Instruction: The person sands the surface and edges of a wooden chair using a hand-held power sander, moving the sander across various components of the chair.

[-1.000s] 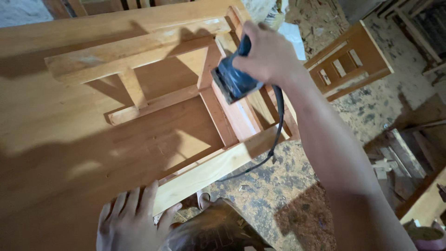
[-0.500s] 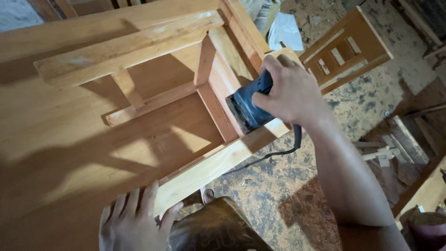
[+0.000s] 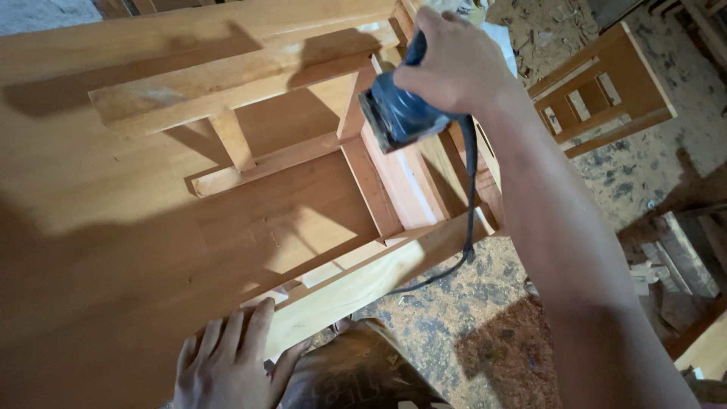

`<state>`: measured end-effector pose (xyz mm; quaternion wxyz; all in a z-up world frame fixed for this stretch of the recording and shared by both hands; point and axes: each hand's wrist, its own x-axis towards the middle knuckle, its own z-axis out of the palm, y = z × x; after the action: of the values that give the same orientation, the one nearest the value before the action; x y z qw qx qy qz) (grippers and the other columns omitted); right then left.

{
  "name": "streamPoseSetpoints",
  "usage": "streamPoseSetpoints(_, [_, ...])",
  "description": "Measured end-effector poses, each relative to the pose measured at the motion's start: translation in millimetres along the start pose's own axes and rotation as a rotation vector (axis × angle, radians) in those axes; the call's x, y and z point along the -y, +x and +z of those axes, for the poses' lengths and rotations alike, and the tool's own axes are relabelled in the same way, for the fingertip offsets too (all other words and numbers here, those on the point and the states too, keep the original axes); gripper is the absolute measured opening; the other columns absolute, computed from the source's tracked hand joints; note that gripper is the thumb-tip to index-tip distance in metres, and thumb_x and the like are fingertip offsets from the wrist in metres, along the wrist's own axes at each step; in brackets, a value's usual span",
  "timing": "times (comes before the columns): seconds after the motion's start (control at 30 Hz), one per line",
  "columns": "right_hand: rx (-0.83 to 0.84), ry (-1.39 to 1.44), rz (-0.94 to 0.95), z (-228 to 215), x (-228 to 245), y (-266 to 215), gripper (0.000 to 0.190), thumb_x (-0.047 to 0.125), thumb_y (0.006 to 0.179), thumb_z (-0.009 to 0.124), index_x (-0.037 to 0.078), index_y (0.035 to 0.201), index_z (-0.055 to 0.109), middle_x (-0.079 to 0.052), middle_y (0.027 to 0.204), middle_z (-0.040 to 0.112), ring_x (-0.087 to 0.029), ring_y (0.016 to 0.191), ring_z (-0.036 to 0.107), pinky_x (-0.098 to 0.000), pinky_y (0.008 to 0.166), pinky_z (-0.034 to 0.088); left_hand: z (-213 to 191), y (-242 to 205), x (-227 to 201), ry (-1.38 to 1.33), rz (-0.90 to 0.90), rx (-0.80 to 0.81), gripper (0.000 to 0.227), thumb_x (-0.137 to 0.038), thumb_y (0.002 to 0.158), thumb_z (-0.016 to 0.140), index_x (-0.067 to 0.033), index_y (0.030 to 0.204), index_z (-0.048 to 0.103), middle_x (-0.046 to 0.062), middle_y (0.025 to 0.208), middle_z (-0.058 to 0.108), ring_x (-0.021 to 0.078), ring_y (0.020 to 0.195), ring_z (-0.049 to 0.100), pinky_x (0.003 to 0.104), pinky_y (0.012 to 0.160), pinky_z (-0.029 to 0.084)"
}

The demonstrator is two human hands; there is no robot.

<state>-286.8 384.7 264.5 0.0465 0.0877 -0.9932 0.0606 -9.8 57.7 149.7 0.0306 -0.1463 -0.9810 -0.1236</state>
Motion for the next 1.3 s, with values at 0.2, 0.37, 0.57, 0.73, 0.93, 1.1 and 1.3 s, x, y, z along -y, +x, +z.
streamPoseSetpoints(0.2, [-0.059, 0.06, -0.033, 11, -4, 39, 0.05, 0.038, 0.078, 0.075, 0.008, 0.116, 0.068, -0.02, 0.104, 0.072, -0.04, 0.096, 0.069, -0.0504, 0.082, 0.053, -2, 0, -4, -0.034, -0.011, -0.075, 0.071, -0.057, 0.072, 0.074, -0.0093, 0.124, 0.069, 0.013, 0.108, 0.073, 0.0296, 0.093, 0.069, 0.044, 0.082, 0.053])
streamPoseSetpoints(0.37, [-0.061, 0.071, -0.024, 14, -4, 55, 0.047, 0.039, 0.078, 0.076, 0.006, 0.11, 0.069, -0.02, 0.095, 0.073, -0.038, 0.088, 0.071, -0.0478, 0.076, 0.055, -2, 1, -6, -0.055, -0.027, -0.107, 0.07, -0.057, 0.072, 0.075, -0.0099, 0.123, 0.069, 0.013, 0.101, 0.073, 0.0288, 0.091, 0.07, 0.044, 0.083, 0.053])
streamPoseSetpoints(0.57, [-0.102, 0.085, -0.058, 15, -5, 57, 0.048, 0.043, 0.077, 0.078, 0.004, 0.105, 0.071, -0.021, 0.095, 0.073, -0.039, 0.089, 0.071, -0.0478, 0.076, 0.055, -2, -1, -3, -0.038, 0.013, -0.145, 0.072, -0.057, 0.07, 0.073, -0.0079, 0.122, 0.067, 0.013, 0.111, 0.071, 0.0299, 0.101, 0.068, 0.046, 0.087, 0.052])
streamPoseSetpoints(0.73, [-0.048, 0.054, -0.04, 10, -4, 23, 0.049, 0.041, 0.078, 0.077, 0.003, 0.109, 0.07, -0.023, 0.1, 0.072, -0.042, 0.093, 0.07, -0.0493, 0.08, 0.055, -4, -3, -5, 0.002, -0.003, -0.148, 0.072, -0.06, 0.071, 0.074, -0.0133, 0.126, 0.067, 0.009, 0.111, 0.071, 0.0272, 0.106, 0.068, 0.045, 0.088, 0.05])
streamPoseSetpoints(0.93, [0.008, -0.039, 0.002, -2, -1, -38, 0.055, 0.04, 0.082, 0.074, 0.006, 0.123, 0.058, -0.022, 0.11, 0.067, -0.043, 0.099, 0.068, -0.0537, 0.085, 0.053, -17, 3, -13, -0.002, -0.083, -0.02, 0.069, -0.05, 0.068, 0.078, -0.0126, 0.125, 0.07, 0.008, 0.104, 0.073, 0.0254, 0.097, 0.068, 0.043, 0.084, 0.051])
streamPoseSetpoints(1.1, [0.083, -0.076, 0.094, -13, 7, -81, 0.053, 0.038, 0.08, 0.072, 0.008, 0.12, 0.056, -0.017, 0.11, 0.06, -0.039, 0.099, 0.067, -0.0534, 0.084, 0.054, -21, 3, -17, 0.046, -0.046, -0.114, 0.065, -0.054, 0.069, 0.075, -0.0126, 0.119, 0.07, 0.008, 0.103, 0.073, 0.0257, 0.098, 0.068, 0.044, 0.087, 0.05])
streamPoseSetpoints(1.3, [0.17, -0.101, 0.208, -23, 15, -117, 0.051, 0.037, 0.077, 0.071, 0.012, 0.12, 0.057, -0.015, 0.105, 0.061, -0.038, 0.099, 0.066, -0.0538, 0.081, 0.054, -17, 3, -15, 0.047, -0.069, -0.044, 0.064, -0.055, 0.072, 0.075, -0.014, 0.121, 0.072, 0.007, 0.097, 0.072, 0.0248, 0.09, 0.067, 0.043, 0.084, 0.05])
